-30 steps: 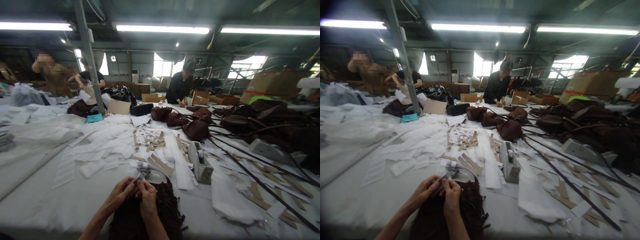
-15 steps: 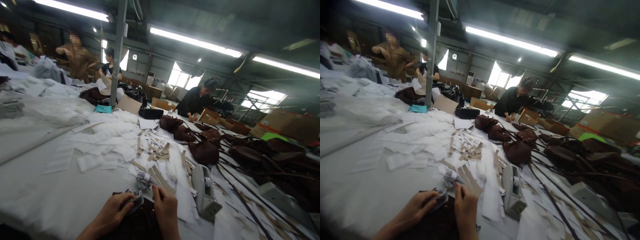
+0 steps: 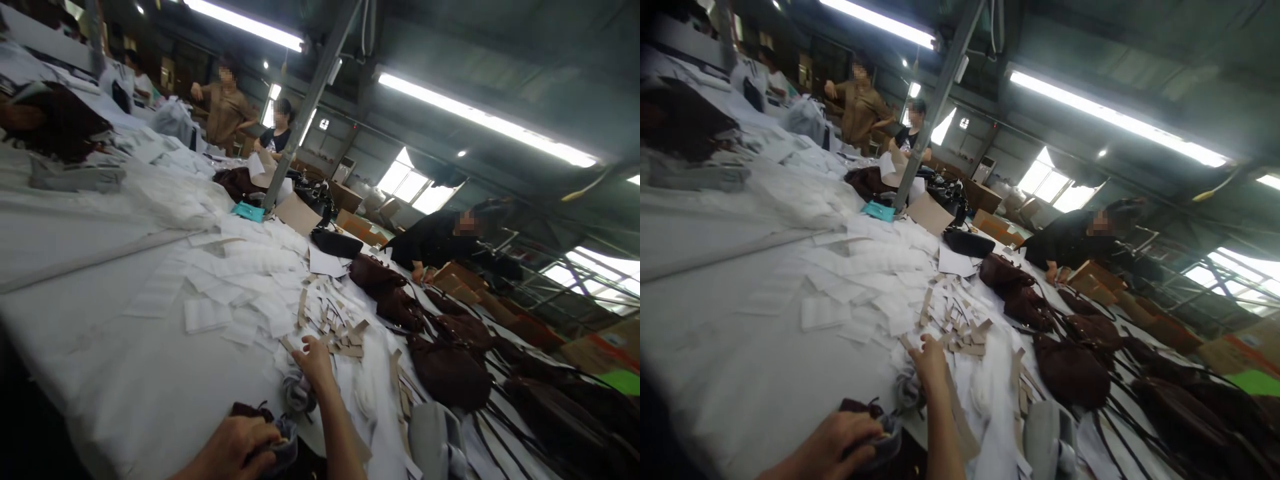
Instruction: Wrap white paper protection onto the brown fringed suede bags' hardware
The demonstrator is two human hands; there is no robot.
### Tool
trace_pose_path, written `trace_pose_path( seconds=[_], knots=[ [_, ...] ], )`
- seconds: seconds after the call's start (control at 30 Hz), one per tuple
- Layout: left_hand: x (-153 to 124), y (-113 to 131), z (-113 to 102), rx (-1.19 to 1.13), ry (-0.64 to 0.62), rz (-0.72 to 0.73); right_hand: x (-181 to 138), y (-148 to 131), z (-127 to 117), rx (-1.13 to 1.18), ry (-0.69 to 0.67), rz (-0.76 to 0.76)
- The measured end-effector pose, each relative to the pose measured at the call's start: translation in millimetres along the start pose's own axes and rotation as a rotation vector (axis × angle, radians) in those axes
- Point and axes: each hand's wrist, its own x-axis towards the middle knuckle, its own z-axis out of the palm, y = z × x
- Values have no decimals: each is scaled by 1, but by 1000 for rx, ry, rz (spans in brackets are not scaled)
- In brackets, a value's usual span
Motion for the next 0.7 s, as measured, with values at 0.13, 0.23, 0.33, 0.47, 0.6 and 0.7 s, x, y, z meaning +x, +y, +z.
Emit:
trace_pose_path(
  seconds=[0.13, 0.23, 0.33, 0.47, 0.6, 0.7],
  knots=[
    [2, 1, -3, -4, 17, 9, 6, 5, 5, -43, -68, 30],
    [1, 1, -4, -32, 10, 4, 7, 8, 8, -67, -79, 42],
    [0, 0, -2, -58, 18, 14, 7, 9, 13, -77, -90, 34],
    [-1, -2, 1, -65, 38, 25, -1, 9, 22, -85, -36, 5],
    [-2, -2, 2, -85, 65, 19, -14, 15, 31, -55, 85, 1],
    [-2, -1, 2, -100, 85, 23, -19, 22, 27, 19, 190, 19]
  ],
)
